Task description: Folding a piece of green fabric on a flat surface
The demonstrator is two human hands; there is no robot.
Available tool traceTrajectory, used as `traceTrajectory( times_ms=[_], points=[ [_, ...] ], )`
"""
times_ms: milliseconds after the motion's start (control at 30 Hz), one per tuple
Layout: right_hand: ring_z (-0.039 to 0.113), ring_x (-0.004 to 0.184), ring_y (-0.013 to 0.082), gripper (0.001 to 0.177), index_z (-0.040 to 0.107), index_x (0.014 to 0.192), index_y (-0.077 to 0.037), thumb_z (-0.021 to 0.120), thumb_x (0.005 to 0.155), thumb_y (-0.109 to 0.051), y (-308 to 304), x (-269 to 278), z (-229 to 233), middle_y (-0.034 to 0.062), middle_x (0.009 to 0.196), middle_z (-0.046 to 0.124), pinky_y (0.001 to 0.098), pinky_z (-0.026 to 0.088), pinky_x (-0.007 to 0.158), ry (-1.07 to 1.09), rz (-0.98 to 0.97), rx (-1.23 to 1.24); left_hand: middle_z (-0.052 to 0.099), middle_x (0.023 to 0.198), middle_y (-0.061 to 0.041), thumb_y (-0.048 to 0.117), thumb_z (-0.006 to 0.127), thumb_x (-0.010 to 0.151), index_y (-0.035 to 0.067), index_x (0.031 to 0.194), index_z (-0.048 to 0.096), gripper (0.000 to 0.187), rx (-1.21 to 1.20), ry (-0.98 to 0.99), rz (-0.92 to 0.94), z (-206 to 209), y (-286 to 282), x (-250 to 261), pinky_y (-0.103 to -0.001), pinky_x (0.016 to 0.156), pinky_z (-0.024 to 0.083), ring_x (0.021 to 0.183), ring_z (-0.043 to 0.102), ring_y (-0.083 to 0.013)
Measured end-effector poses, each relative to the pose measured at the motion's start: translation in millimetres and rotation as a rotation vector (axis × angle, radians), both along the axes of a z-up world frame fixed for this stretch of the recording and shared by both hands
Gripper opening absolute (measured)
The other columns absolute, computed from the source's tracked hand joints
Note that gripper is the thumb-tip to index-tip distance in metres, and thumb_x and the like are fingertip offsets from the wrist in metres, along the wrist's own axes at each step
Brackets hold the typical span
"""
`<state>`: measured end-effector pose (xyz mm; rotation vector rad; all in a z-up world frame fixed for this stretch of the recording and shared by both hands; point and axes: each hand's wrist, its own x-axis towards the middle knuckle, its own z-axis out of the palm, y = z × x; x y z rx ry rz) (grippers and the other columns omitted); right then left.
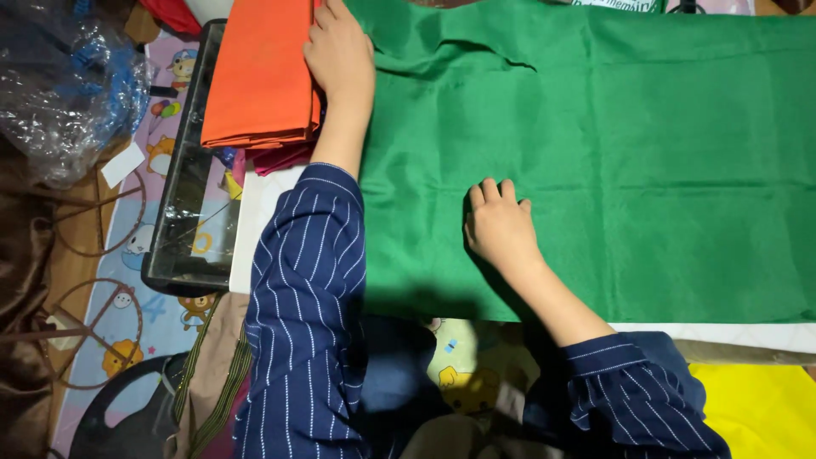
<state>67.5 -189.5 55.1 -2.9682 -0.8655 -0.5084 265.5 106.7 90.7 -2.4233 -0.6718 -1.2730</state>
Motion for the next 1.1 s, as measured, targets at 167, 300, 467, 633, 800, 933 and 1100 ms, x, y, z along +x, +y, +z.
traceTrajectory(
  times_ms=[167, 300, 467, 633, 800, 933, 1100],
  points=[
    [0.056, 0.095, 0.0357, 0.035, 0.060, 0.109, -0.004, 0.069, 0.082, -0.024, 0, 1, -1, 0.0150, 0.110, 0.058, 0.0467, 0.049, 0.063, -0.013, 0.015, 0.025, 0.055, 0.124, -0.014, 0.040, 0.081, 0.079, 0.007, 0.148, 0.039, 0.087, -0.085, 0.188, -0.091, 12, -43, -32, -0.040, 0.077, 0.049, 0.098, 0.058, -0.0282],
    [0.057, 0.096, 0.0352, 0.037, 0.060, 0.110, -0.006, 0.070, 0.080, -0.026, 0, 1, 2, 0.0143, 0.112, 0.058, 0.0474, 0.052, 0.063, -0.032, 0.015, -0.006, 0.063, 0.103, -0.018, 0.013, 0.059, 0.087, -0.002, 0.124, 0.060, 0.040, -0.317, 0.271, -0.572, -1, -112, -95, -0.047, 0.067, 0.052, 0.080, 0.064, -0.0351],
    [0.049, 0.128, 0.0385, 0.047, 0.059, 0.128, -0.009, 0.064, 0.088, -0.033, 1, 7, -13, 0.0169, 0.134, 0.054, 0.0642, 0.051, 0.089, 0.208, -0.046, -0.161, 0.040, 0.158, -0.025, 0.041, 0.063, 0.098, 0.008, 0.148, 0.051, 0.061, -0.588, 0.503, -0.522, -63, -107, -139, -0.067, 0.119, 0.025, 0.151, 0.036, -0.0384],
    [0.048, 0.131, 0.0405, 0.050, 0.059, 0.131, -0.008, 0.065, 0.088, -0.033, 2, 6, -7, 0.0188, 0.136, 0.054, 0.0672, 0.050, 0.091, 0.179, -0.043, -0.172, 0.023, 0.170, -0.019, 0.047, 0.050, 0.108, 0.011, 0.160, 0.040, 0.063, -0.621, 0.623, -0.474, -56, -110, -157, -0.059, 0.128, 0.014, 0.160, 0.020, -0.0302],
    [0.056, 0.124, 0.0344, 0.049, 0.065, 0.131, -0.012, 0.066, 0.087, -0.033, -19, 20, 5, 0.0141, 0.130, 0.059, 0.0535, 0.057, 0.086, 0.241, 0.078, -0.093, 0.041, 0.161, -0.018, 0.036, 0.064, 0.098, 0.016, 0.157, 0.041, 0.067, -0.445, 0.823, -0.649, -48, -157, -187, -0.069, 0.119, 0.020, 0.150, 0.038, -0.0364],
    [0.055, 0.130, 0.0465, 0.048, 0.064, 0.132, -0.003, 0.068, 0.090, -0.026, -50, 5, 33, 0.0254, 0.135, 0.057, 0.0599, 0.055, 0.094, 0.466, 0.167, 0.125, 0.044, 0.159, -0.015, 0.035, 0.052, 0.100, 0.012, 0.155, 0.040, 0.061, -0.535, 0.861, -0.743, -47, -185, -245, -0.066, 0.119, 0.026, 0.149, 0.041, -0.0333],
    [0.056, 0.126, 0.0555, 0.042, 0.063, 0.131, 0.002, 0.063, 0.092, -0.016, -77, -19, 66, 0.0356, 0.128, 0.059, 0.0609, 0.047, 0.103, 0.666, 0.243, 0.299, 0.023, 0.171, -0.011, 0.076, 0.073, 0.069, 0.023, 0.162, 0.028, 0.116, -0.556, 1.190, -0.906, -10, -181, -335, -0.071, 0.123, -0.002, 0.157, 0.023, -0.0332]
  ],
)
